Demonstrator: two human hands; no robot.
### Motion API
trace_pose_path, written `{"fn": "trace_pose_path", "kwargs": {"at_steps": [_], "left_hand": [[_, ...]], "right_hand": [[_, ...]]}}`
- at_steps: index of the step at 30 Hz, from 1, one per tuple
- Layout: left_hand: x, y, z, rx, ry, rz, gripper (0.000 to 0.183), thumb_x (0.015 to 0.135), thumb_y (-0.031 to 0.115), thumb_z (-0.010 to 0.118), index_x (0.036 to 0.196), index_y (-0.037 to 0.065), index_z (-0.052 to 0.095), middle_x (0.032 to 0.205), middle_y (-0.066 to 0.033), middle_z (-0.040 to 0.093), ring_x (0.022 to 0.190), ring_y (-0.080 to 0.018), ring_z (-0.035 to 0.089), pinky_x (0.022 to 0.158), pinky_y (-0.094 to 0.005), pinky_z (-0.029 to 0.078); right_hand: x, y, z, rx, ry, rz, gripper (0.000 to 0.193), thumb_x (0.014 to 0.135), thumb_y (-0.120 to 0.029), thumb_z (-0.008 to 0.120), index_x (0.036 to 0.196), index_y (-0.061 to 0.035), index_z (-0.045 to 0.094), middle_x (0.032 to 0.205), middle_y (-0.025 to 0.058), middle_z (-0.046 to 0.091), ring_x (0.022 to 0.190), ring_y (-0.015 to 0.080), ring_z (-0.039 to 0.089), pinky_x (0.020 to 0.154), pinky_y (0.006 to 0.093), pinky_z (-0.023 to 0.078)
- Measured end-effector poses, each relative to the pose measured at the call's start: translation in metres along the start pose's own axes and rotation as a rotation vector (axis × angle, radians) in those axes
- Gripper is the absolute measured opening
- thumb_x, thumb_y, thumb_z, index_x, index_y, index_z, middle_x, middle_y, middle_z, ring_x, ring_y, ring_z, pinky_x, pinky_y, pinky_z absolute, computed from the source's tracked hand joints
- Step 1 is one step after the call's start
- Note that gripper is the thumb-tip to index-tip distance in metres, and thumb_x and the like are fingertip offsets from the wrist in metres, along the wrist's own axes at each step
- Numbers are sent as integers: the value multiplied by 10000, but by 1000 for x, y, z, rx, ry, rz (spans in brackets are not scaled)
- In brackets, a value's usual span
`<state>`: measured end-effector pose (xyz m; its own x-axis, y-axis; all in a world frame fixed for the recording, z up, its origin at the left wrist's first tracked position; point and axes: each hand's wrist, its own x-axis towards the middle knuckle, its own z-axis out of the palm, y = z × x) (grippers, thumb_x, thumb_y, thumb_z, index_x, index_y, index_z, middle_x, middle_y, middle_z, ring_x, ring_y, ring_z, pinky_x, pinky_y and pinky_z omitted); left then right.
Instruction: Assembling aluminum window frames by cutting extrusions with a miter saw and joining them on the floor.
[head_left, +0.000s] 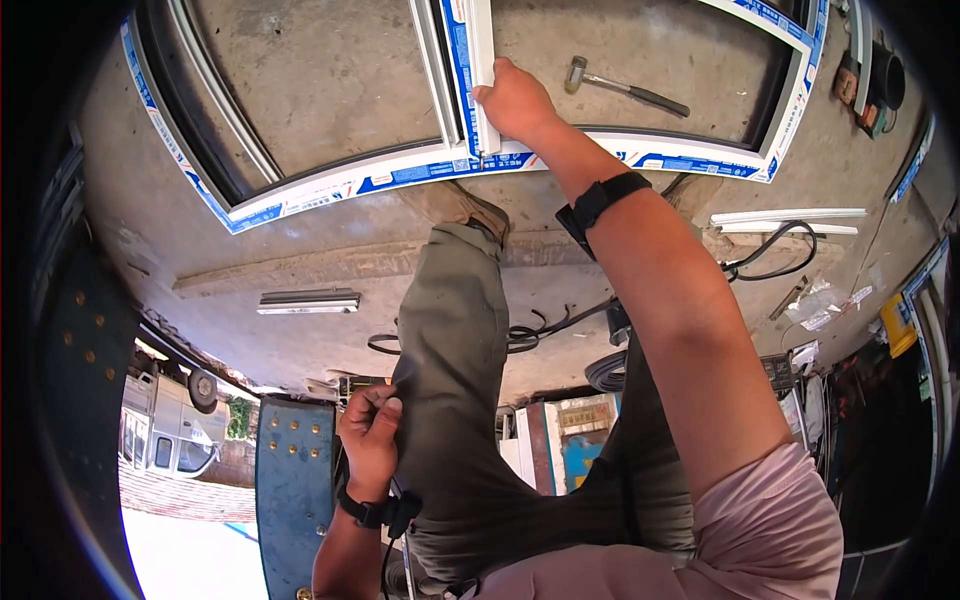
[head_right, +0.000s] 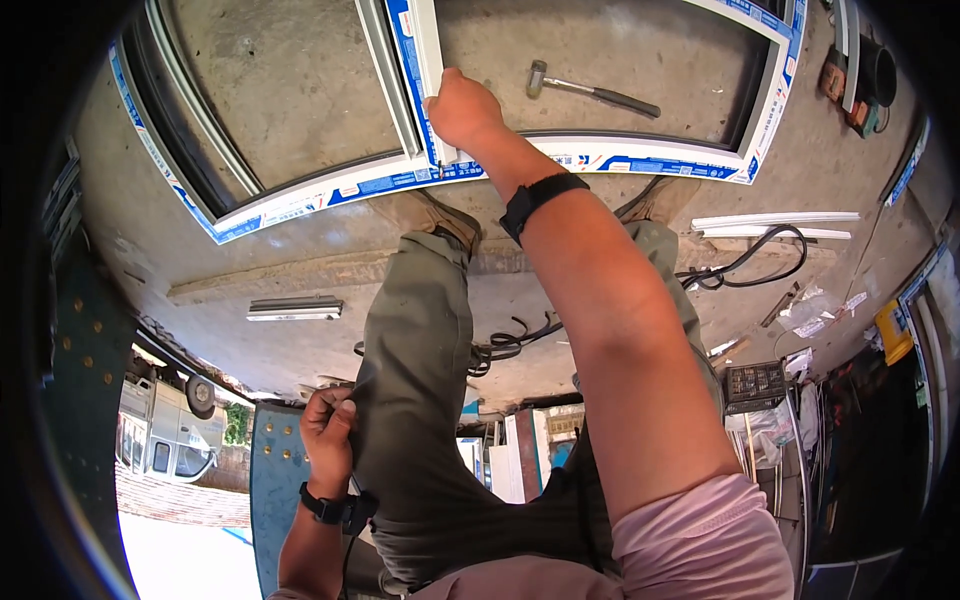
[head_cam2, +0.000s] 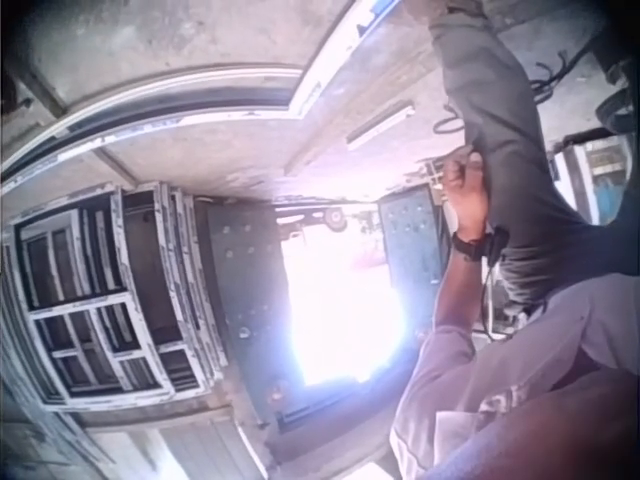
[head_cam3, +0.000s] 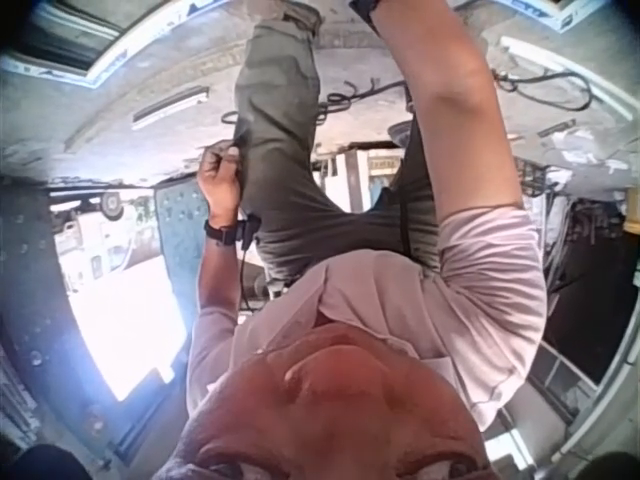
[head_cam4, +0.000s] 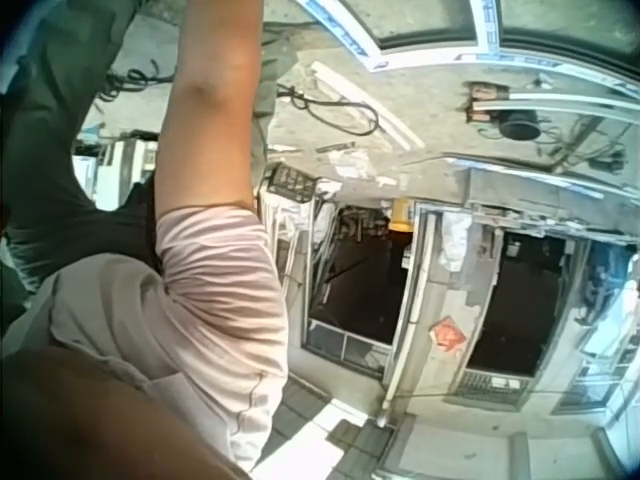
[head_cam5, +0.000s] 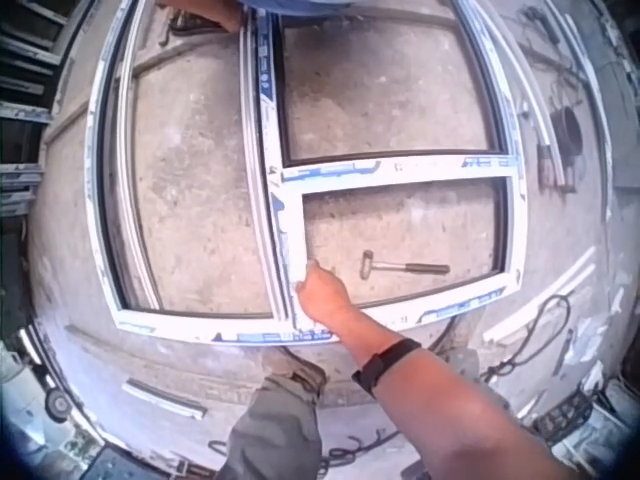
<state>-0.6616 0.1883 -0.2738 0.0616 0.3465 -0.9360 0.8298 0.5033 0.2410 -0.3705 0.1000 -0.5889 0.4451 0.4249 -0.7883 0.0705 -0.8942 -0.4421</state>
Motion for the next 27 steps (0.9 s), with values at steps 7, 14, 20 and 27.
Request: {"fn": "trace_pose_path", "kwargs": {"at_steps": [7, 14, 20, 27], "left_hand": [[1, 1, -1, 3, 4, 0, 110, 886, 95, 627, 962, 15, 618, 729, 39, 548, 627, -35, 450, 591, -189, 360], [3, 6, 2, 47, -14, -18, 133, 887, 70, 635, 1003, 9, 610, 782, 37, 572, 658, -30, 453, 608, -190, 373], [-2, 8, -1, 78, 15, -6, 139, 888, 82, 640, 998, 2, 613, 777, 30, 578, 652, -34, 456, 599, -189, 369], [2, 13, 6, 83, 1, -13, 137, 887, 79, 634, 997, -1, 614, 799, 29, 582, 681, -33, 459, 626, -185, 368]], "right_hand": [[-2, 1, -8, -2, 8, 69, 438, 852, -304, 641, 1114, 35, 547, 1012, 219, 664, 975, 355, 639, 851, 432, 496], [6, 7, -3, -87, 81, -29, 462, 821, -324, 675, 1102, 25, 562, 972, 216, 676, 939, 345, 656, 845, 426, 503], [7, -12, 4, -91, 78, 59, 482, 836, -352, 653, 1133, 17, 566, 1042, 185, 679, 992, 314, 660, 844, 409, 518], [7, -8, 2, -85, 73, 35, 474, 825, -273, 632, 1154, 50, 525, 1063, 190, 673, 1016, 300, 653, 876, 396, 503]]}}
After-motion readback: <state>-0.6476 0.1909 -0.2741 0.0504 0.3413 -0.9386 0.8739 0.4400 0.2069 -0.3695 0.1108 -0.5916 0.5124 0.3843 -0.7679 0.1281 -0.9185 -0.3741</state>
